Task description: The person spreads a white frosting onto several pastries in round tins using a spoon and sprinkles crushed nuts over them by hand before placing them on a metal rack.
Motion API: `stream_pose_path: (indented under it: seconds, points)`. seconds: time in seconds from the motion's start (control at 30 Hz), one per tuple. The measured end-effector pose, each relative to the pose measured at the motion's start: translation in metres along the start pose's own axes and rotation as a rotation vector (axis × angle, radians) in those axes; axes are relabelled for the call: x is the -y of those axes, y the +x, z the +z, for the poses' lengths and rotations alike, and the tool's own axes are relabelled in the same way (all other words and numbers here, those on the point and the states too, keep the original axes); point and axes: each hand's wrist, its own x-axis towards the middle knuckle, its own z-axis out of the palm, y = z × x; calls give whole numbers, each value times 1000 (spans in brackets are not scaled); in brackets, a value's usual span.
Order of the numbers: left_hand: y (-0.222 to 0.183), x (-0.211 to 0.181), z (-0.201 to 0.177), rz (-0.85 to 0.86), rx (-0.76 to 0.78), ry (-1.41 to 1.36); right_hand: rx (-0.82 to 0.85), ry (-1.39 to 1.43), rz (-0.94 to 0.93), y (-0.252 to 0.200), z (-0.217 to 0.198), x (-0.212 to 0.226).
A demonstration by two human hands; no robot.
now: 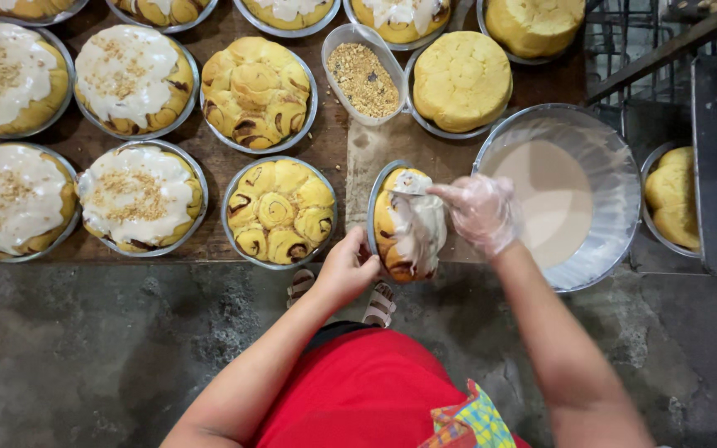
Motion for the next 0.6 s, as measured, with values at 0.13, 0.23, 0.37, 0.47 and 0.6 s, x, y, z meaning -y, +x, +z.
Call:
stream_pose_path:
  seconds: [0.13,0.23,0.37,0.47,0.6]
  points:
    - [4,-1,0,-36,9,-16,-59,-14,-184,8,-14,-1]
    - [8,-3,2,-200,64,-291,-27,-138,-176,-14,-20,11]
    - [20,1,6,-186,94,-457,-175,-101,-33,-51,-16,49]
    - [22,3,8,-235,102,-496,-166,-48,55,-68,-18,65]
    - [22,-4,6,-289,89,-471,-108,-16,89,-82,-26,53]
